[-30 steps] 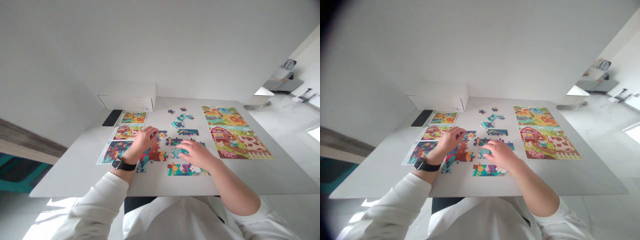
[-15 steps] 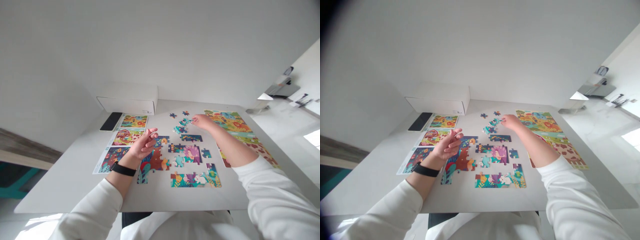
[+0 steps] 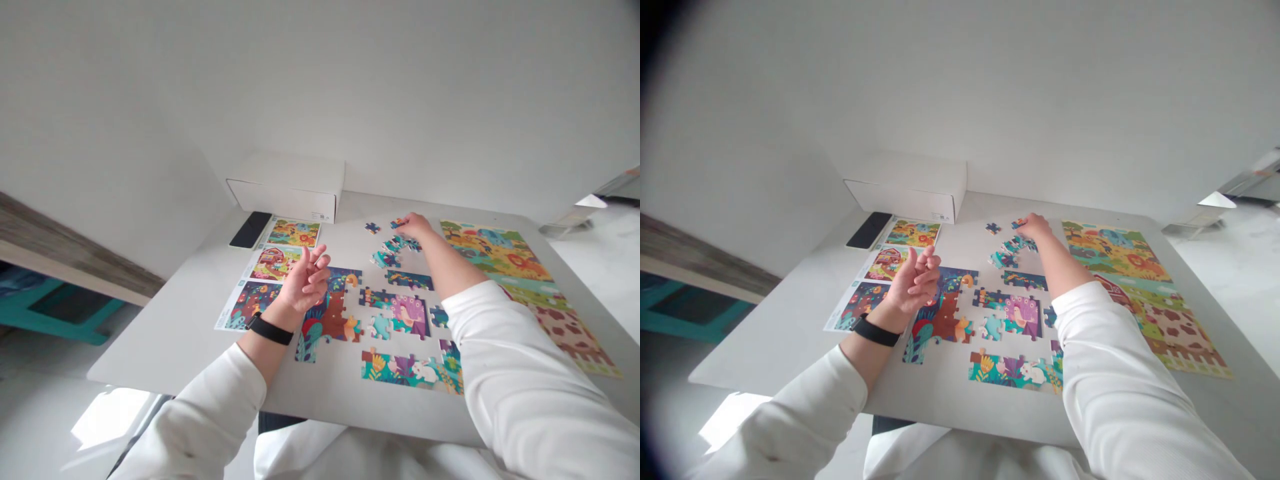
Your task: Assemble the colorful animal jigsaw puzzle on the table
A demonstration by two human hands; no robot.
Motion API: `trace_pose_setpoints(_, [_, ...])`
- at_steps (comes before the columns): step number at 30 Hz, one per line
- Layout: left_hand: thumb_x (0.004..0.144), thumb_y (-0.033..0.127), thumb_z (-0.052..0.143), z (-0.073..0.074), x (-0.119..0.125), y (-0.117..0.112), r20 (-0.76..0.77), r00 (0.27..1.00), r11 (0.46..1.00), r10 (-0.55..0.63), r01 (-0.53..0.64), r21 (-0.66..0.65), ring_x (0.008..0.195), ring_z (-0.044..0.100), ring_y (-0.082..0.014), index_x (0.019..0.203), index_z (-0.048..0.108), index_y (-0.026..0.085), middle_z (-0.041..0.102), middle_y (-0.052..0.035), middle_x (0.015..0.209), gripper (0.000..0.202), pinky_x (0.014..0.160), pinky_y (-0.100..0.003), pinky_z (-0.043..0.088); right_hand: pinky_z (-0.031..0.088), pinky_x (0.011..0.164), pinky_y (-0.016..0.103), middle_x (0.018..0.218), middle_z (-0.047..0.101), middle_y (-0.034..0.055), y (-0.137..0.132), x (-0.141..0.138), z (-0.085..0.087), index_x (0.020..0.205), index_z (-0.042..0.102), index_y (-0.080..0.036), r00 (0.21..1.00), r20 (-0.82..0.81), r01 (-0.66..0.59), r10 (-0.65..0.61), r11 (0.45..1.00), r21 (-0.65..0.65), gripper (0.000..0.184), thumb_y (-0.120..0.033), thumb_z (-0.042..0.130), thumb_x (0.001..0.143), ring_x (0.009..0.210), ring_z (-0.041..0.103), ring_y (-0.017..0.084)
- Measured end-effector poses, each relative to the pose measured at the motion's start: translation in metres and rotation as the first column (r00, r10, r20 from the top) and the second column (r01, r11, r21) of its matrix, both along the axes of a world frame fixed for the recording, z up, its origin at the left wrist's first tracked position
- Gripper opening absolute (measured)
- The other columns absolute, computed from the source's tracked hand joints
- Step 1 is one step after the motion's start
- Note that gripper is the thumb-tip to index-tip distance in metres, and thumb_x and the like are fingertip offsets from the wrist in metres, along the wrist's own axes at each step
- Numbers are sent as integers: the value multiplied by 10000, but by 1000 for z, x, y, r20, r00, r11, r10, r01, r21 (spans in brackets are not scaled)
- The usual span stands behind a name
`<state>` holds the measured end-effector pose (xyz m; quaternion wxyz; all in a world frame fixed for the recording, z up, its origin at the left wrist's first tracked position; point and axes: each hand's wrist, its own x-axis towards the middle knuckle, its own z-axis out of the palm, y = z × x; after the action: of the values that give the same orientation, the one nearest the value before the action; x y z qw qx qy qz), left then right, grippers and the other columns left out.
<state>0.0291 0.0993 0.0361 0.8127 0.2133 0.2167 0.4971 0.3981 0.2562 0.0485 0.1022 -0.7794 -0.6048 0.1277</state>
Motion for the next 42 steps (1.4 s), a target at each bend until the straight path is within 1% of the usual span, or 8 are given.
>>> trace_pose_setpoints(3, [1095,576,638,2,1,0,-43,999,999,30,-28,32,501,293,-44,1059,776,227,633,-4,822,377,328,-80,196,570,876,324,1134,834,128,-6,0,2,1088,756,-202,998,-40,43,-40,995,88,240,-314,779,876,1046,763,284])
trace_pose_setpoints(6, [1077,566,665,3,2,-1,-64,998,999,18,-14,49,517,327,-50,1051,767,223,640,-6,819,359,345,-91,205,585,904,321,1168,826,113,-21,-4,10,1086,729,-202,964,-263,28,39,969,245,202,-299,720,909,1046,750,242])
trace_pose_setpoints(10, [1038,480,722,5,2,-4,-58,998,999,-15,17,44,523,351,-53,1048,760,214,661,-8,830,269,349,-101,213,633,868,391,1083,805,79,-69,-18,30,1136,735,-210,696,-676,-35,242,952,305,327,-340,798,842,947,751,222])
trace_pose_setpoints(15, [937,383,822,6,10,-12,-84,991,993,-105,109,46,507,390,-44,1063,747,194,667,5,826,238,341,-110,221,632,949,441,1055,807,63,-158,-43,48,1319,727,-238,523,-748,-241,409,912,331,560,-464,883,831,1026,771,245])
trace_pose_setpoints(22, [826,563,916,8,30,-43,-439,895,943,-81,211,257,507,545,-57,1050,721,184,680,10,887,481,349,-162,328,634,970,436,1115,840,84,-228,-66,22,1306,756,-261,525,-752,-243,400,917,317,456,-508,808,926,1069,791,260])
trace_pose_setpoints(30, [868,720,816,7,27,-49,-757,650,826,75,384,412,478,528,-72,1001,706,170,626,33,688,576,447,-192,375,647,981,439,1097,861,87,-239,-76,7,1178,805,-257,523,-754,-223,397,918,328,340,-477,824,919,1040,818,264])
trace_pose_setpoints(37, [897,605,765,5,31,-48,-837,532,689,129,559,462,583,540,-98,916,746,154,687,-13,754,452,546,-220,396,665,965,440,1057,866,79,-240,-98,8,1098,806,-258,467,-785,-282,407,910,304,260,-453,823,927,1022,830,266])
trace_pose_setpoints(42, [893,583,751,3,30,-47,-844,508,746,170,494,447,566,510,-94,878,715,160,647,10,688,425,548,-216,390,653,984,443,1219,839,90,-239,-96,3,1196,748,-267,552,-693,-243,463,885,397,265,-419,745,979,1095,805,260])
